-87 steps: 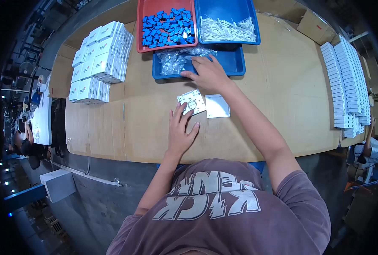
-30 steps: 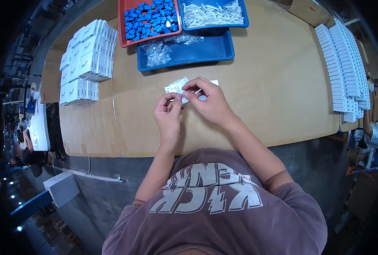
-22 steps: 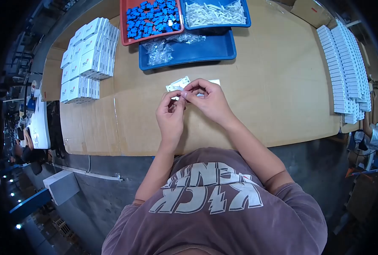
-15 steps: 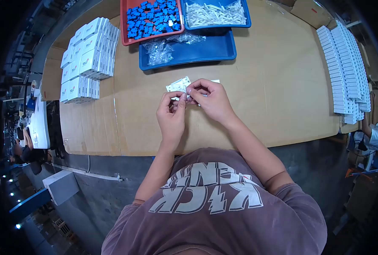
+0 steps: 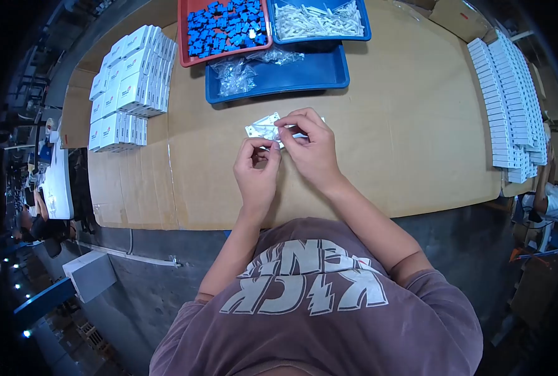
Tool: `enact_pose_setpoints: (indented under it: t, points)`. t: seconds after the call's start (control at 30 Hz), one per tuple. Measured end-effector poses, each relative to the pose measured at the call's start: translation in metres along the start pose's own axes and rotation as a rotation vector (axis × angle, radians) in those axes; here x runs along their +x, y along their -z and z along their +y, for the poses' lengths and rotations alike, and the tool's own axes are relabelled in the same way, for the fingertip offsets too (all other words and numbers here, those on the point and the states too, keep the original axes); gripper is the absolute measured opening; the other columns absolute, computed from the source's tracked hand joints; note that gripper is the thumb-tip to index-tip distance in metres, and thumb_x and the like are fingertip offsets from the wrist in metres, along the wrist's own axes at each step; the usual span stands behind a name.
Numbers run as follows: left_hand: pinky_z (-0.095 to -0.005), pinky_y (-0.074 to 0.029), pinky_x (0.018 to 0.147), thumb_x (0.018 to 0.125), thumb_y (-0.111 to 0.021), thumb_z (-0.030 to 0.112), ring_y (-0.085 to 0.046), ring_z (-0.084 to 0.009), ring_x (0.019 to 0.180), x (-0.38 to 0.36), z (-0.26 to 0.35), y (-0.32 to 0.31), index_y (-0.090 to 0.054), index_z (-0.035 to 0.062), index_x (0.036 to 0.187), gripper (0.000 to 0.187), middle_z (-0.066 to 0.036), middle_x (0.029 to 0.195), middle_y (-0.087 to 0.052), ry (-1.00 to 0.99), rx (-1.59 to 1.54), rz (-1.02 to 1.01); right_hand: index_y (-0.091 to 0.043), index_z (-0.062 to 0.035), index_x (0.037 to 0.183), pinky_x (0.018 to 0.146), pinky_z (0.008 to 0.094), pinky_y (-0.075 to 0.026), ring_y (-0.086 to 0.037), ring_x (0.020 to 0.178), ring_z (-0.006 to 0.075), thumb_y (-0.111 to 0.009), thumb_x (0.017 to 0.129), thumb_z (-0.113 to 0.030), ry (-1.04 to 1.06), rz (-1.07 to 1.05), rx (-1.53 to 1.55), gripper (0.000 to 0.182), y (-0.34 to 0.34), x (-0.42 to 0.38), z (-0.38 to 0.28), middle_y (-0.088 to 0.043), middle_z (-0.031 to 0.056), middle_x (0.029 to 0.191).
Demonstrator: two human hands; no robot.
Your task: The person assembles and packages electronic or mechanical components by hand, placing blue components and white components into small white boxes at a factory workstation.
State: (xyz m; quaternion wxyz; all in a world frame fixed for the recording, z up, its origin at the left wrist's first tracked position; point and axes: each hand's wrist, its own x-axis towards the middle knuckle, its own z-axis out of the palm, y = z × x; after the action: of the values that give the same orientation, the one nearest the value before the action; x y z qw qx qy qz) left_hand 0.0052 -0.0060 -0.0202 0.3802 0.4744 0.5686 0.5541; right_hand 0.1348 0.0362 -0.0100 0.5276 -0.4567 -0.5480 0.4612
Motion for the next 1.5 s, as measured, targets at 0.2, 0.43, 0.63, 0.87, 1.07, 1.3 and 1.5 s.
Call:
enact_pose_setpoints:
  t: [0.2,0.43,0.63,0.87,1.07,1.3,1.5]
  points:
    - [-0.0231,-0.049,0.065,0.104,-0.064,0.023,-0.060,-0.0073,0.072,0.007,0.004,0.007,-0.067,0.0020,0.102,0.021,-0.002,0.089,-0.066,0.435,-0.473,-0.008,-0.073,0.0002,0.107,0.083,0.0248,-0.057,-0.063,0.106,0.0128,-0.068,0.094,0.004,-0.063,-0.166,0.014,0.015,0.010,0.000,-0.004,-0.061,0.0078,0.118]
    - [-0.0217,-0.049,0.067,0.106,-0.063,0.026,-0.058,-0.0053,0.072,0.008,-0.011,0.009,-0.068,0.0025,0.111,0.025,0.000,0.092,-0.068,0.472,-0.680,-0.040,-0.063,0.0045,0.124,0.088,0.0264,-0.058,-0.065,0.105,0.0120,-0.065,0.097,0.004,-0.244,-0.181,0.281,0.027,0.008,0.001,0.003,-0.064,0.0108,0.124]
    - [-0.0216,-0.046,0.069,0.107,-0.063,0.025,-0.056,-0.0065,0.075,0.006,-0.011,0.010,-0.067,-0.0007,0.124,0.031,-0.001,0.096,-0.069,0.447,-0.687,-0.034,-0.065,0.0053,0.121,0.072,0.0271,-0.059,-0.068,0.077,0.0119,-0.061,0.102,-0.002,-0.455,-0.280,0.334,0.020,0.018,0.003,0.007,-0.071,0.0075,0.096]
    - [-0.0323,-0.046,0.093,0.093,-0.079,0.028,-0.059,-0.0188,0.105,0.010,0.007,0.011,-0.064,0.0047,0.135,0.051,-0.007,0.121,-0.065,-0.170,0.188,0.151,-0.070,0.0034,0.116,0.059,0.0232,-0.047,-0.060,0.068,0.0058,-0.060,0.104,-0.005,-0.391,-0.296,0.185,0.018,0.028,0.009,-0.001,-0.069,0.0025,0.089]
    - [-0.0453,-0.035,0.108,0.077,-0.088,0.028,-0.059,-0.0271,0.120,0.022,0.009,0.022,-0.068,0.0091,0.129,0.059,-0.006,0.127,-0.067,-0.490,0.548,-0.239,-0.064,0.0012,0.125,0.062,0.0224,-0.047,-0.060,0.073,0.0048,-0.061,0.105,-0.007,-0.415,-0.385,0.191,0.022,0.029,0.007,0.000,-0.067,0.0009,0.085]
    - [-0.0439,-0.035,0.106,0.076,-0.089,0.028,-0.061,-0.0249,0.117,0.021,0.006,0.024,-0.071,0.0102,0.120,0.051,-0.005,0.122,-0.069,-0.450,0.553,-0.237,-0.061,0.0016,0.124,0.072,0.0248,-0.052,-0.065,0.080,0.0076,-0.066,0.102,-0.009,-0.328,-0.429,0.025,0.025,0.031,0.006,-0.003,-0.069,0.0029,0.084]
    - [-0.0443,-0.035,0.106,0.074,-0.090,0.030,-0.063,-0.0247,0.111,0.023,0.002,0.027,-0.071,0.0098,0.114,0.049,-0.005,0.114,-0.071,-0.460,0.527,-0.211,-0.062,-0.0005,0.125,0.076,0.0284,-0.054,-0.068,0.084,0.0126,-0.065,0.102,-0.011,-0.274,-0.445,-0.146,0.026,0.036,0.011,-0.015,-0.072,0.0064,0.097]
